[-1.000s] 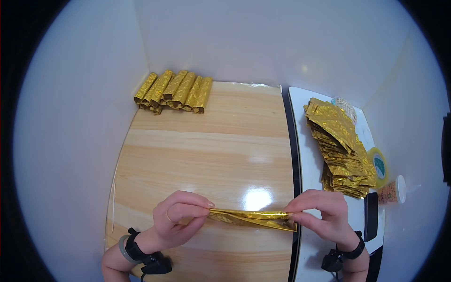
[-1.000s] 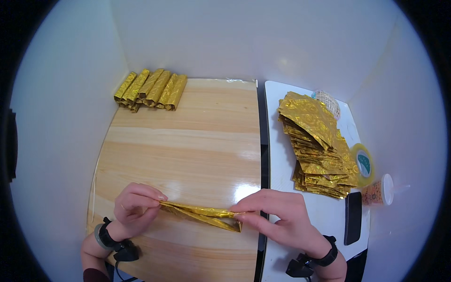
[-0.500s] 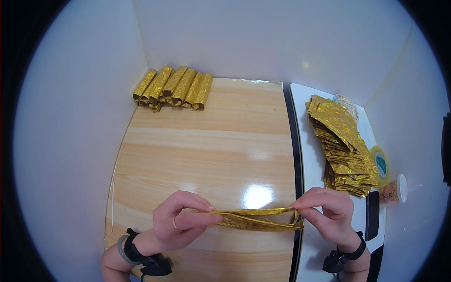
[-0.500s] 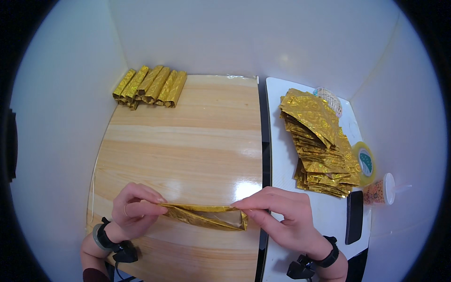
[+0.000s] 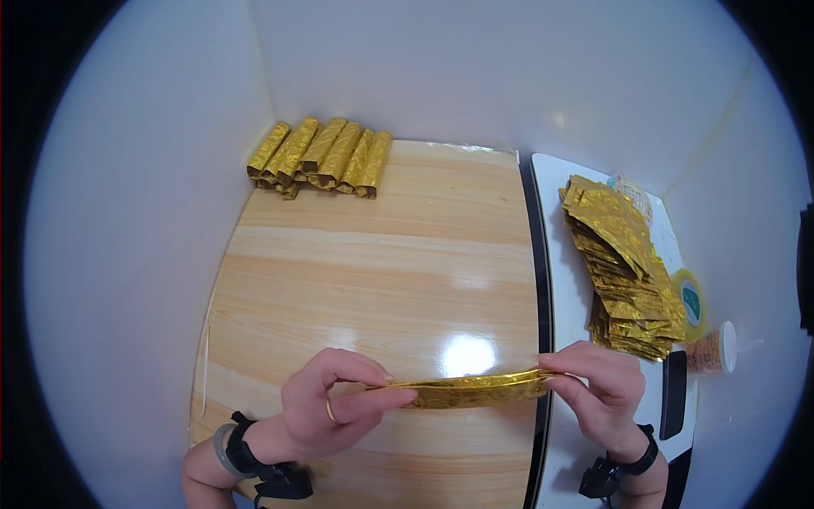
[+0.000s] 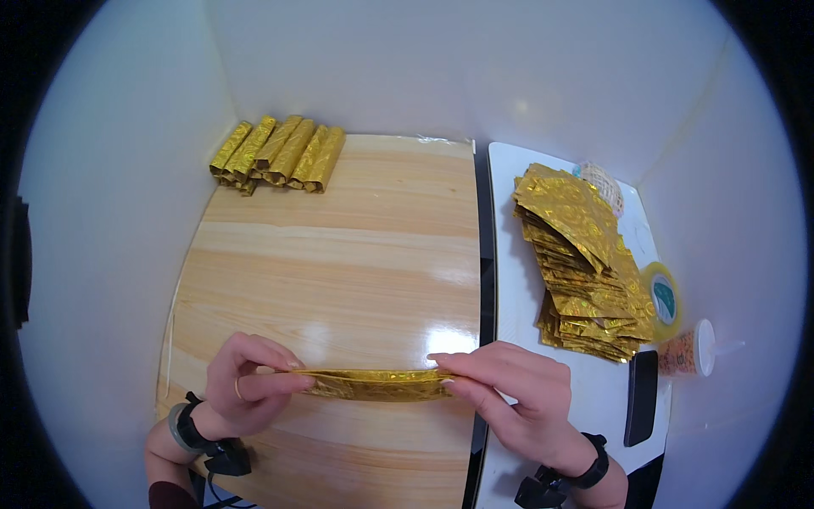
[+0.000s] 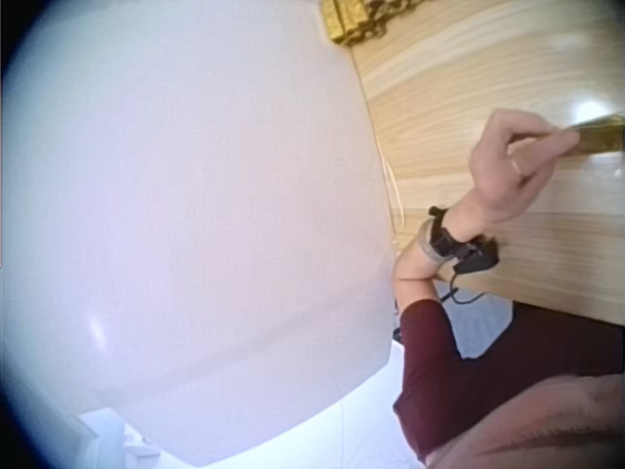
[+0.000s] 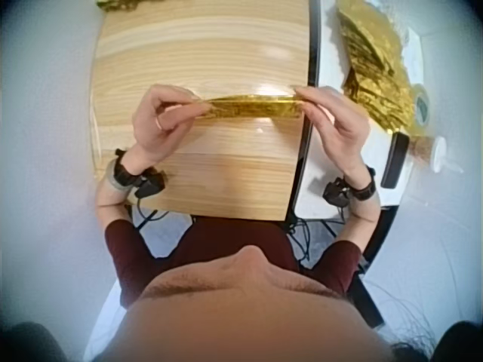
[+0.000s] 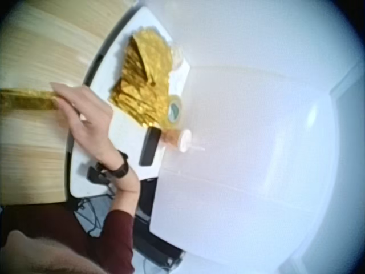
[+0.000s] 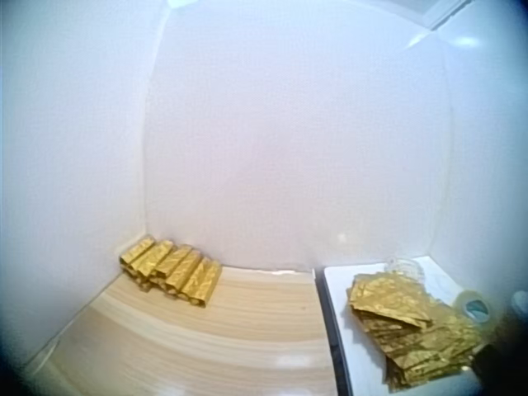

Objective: Folding a gold and paper wrapper into a rectangular shape.

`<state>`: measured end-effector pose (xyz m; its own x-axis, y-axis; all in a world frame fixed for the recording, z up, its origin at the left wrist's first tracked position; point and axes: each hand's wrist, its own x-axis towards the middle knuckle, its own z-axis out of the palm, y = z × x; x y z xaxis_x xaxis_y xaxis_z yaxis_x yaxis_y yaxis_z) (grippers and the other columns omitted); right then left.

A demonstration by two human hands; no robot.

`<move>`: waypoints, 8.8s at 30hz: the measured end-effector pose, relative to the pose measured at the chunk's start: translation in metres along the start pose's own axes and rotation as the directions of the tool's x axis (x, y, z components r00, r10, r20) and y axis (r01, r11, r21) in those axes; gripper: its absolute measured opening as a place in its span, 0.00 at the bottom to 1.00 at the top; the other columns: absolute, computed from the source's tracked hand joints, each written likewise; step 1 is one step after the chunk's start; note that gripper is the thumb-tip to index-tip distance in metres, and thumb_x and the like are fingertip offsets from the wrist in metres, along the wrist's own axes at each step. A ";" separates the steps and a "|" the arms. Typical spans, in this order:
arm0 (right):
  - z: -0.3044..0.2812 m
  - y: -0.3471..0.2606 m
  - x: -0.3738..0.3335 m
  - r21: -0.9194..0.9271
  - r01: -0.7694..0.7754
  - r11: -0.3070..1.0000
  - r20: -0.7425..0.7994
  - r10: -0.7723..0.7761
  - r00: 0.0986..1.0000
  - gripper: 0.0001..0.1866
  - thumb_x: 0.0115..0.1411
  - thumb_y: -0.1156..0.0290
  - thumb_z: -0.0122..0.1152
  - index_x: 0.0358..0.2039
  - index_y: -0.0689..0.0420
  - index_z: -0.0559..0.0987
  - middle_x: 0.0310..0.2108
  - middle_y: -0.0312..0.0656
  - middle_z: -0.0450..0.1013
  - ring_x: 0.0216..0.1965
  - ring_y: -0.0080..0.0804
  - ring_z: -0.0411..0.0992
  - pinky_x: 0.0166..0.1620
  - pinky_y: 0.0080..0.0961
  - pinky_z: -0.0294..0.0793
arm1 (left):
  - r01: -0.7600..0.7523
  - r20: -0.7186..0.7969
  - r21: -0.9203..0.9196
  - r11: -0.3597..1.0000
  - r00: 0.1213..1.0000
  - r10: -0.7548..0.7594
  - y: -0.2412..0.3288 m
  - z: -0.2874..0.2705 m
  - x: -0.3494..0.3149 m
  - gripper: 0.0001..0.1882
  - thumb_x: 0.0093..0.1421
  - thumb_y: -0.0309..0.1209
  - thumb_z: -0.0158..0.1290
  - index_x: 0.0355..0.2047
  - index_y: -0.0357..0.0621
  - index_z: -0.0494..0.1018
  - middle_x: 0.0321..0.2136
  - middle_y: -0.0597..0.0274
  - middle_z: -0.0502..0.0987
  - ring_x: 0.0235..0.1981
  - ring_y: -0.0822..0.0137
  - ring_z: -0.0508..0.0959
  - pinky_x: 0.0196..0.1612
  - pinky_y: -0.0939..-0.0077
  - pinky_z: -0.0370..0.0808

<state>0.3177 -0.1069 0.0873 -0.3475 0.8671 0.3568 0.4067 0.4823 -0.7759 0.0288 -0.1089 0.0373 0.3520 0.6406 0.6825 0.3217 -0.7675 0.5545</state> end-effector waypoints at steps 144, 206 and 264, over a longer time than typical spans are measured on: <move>0.040 0.075 0.029 -0.192 -0.133 0.972 0.189 0.170 0.967 0.04 0.51 0.73 0.67 0.28 0.56 0.81 0.26 0.41 0.73 0.30 0.40 0.72 0.35 0.33 0.71 | -0.057 0.628 0.064 0.996 0.778 0.005 -0.051 0.002 0.010 0.16 0.47 0.26 0.62 0.38 0.54 0.81 0.39 0.76 0.76 0.44 0.62 0.69 0.48 0.67 0.66; 0.073 0.026 -0.002 -0.152 0.356 0.922 0.758 -0.122 0.641 0.34 0.54 0.54 0.66 0.59 0.53 0.71 0.57 0.41 0.65 0.56 0.43 0.62 0.57 0.39 0.63 | 0.065 0.983 -0.044 0.997 0.178 0.031 -0.081 0.030 0.072 0.60 0.38 0.38 0.70 0.70 0.61 0.48 0.71 0.74 0.45 0.72 0.54 0.27 0.64 0.32 0.23; 0.036 0.047 0.024 -0.388 -0.106 0.915 0.277 0.225 0.934 0.18 0.52 0.74 0.67 0.43 0.60 0.73 0.45 0.45 0.68 0.51 0.43 0.65 0.54 0.32 0.65 | -0.092 0.968 0.074 0.993 0.247 -0.049 -0.056 0.015 0.063 0.41 0.49 0.34 0.64 0.64 0.73 0.61 0.71 0.60 0.41 0.71 0.46 0.35 0.66 0.29 0.40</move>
<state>0.2979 -0.0683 0.0405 -0.4668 0.8842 0.0145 0.7371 0.3981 -0.5461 0.0461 -0.0254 0.0418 0.9218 0.2197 -0.3195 0.3522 -0.8191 0.4527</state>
